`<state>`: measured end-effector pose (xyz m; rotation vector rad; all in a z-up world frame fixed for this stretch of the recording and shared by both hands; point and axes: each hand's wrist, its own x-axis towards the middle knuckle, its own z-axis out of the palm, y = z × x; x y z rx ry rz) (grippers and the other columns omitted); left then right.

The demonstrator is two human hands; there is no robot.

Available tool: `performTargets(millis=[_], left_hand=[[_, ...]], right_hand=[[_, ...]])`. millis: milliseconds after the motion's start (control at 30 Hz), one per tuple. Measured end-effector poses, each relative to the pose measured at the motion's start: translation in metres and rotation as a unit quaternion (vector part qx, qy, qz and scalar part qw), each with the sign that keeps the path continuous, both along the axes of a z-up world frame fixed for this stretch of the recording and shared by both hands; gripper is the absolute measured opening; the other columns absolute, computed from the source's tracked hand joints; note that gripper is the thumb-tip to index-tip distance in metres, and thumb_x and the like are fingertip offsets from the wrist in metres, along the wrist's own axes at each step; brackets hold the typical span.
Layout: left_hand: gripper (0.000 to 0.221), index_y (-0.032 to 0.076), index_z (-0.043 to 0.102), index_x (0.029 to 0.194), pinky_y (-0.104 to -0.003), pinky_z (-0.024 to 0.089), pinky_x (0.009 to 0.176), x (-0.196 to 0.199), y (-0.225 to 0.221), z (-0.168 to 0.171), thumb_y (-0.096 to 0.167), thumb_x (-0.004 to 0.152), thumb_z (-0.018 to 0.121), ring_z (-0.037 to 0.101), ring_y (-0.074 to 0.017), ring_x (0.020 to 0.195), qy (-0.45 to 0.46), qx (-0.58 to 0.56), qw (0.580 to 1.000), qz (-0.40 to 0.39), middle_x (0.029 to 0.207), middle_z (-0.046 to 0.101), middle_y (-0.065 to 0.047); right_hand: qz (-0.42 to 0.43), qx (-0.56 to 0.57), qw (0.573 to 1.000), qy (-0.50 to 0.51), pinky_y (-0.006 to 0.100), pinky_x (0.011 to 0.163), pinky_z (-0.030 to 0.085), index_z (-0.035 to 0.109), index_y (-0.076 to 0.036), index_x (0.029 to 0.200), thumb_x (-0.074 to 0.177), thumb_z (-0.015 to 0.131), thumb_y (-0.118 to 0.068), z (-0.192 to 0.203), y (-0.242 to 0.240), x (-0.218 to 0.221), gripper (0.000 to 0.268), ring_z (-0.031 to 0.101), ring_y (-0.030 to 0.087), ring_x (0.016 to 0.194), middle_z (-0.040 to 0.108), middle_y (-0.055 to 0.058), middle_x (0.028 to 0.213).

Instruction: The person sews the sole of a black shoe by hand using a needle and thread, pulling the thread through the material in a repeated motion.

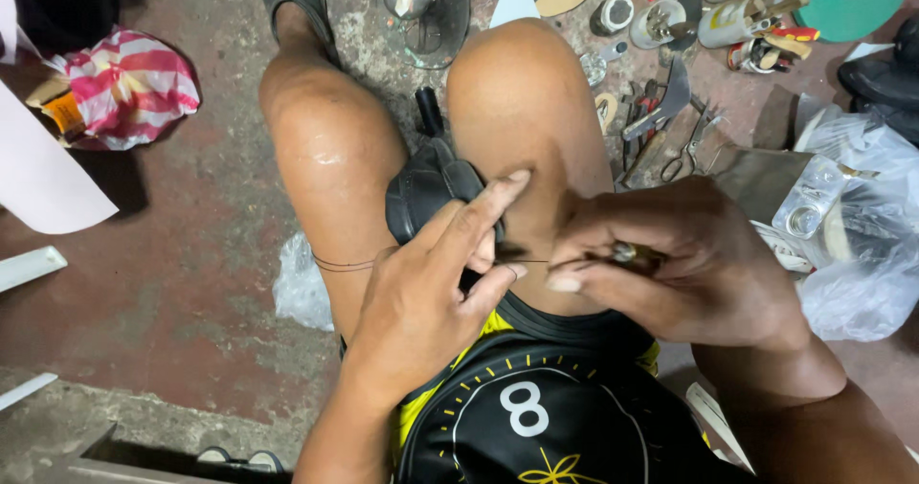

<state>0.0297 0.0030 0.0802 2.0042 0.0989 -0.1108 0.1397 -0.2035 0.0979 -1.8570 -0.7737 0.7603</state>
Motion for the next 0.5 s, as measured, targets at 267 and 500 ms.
performTargets(millis=[267,500], left_hand=[[0.093,0.013,0.033,0.161,-0.028,0.056,0.07,-0.003,-0.007,-0.01,0.001,0.081,0.079,0.062,-0.014,0.078,-0.022,0.015,0.998,0.065,0.098,0.058,-0.004],[0.103,0.011,0.024,0.162,-0.025,0.057,0.059,-0.004,-0.005,-0.011,0.008,0.079,0.086,0.066,-0.0119,0.07,0.047,-0.055,0.995,0.073,0.105,0.056,-0.007]], right_hand=[[0.101,-0.007,0.967,-0.233,0.034,0.058,0.052,0.067,-0.013,0.093,0.086,0.082,-0.023,-0.024,0.042,0.001,0.019,0.067,0.02,0.067,0.068,0.002,0.081],[0.002,-0.117,0.9,-0.42,0.039,0.072,0.054,0.068,-0.008,0.1,0.097,0.077,-0.009,-0.042,-0.008,0.057,0.01,0.067,0.03,0.082,0.066,0.009,0.092]])
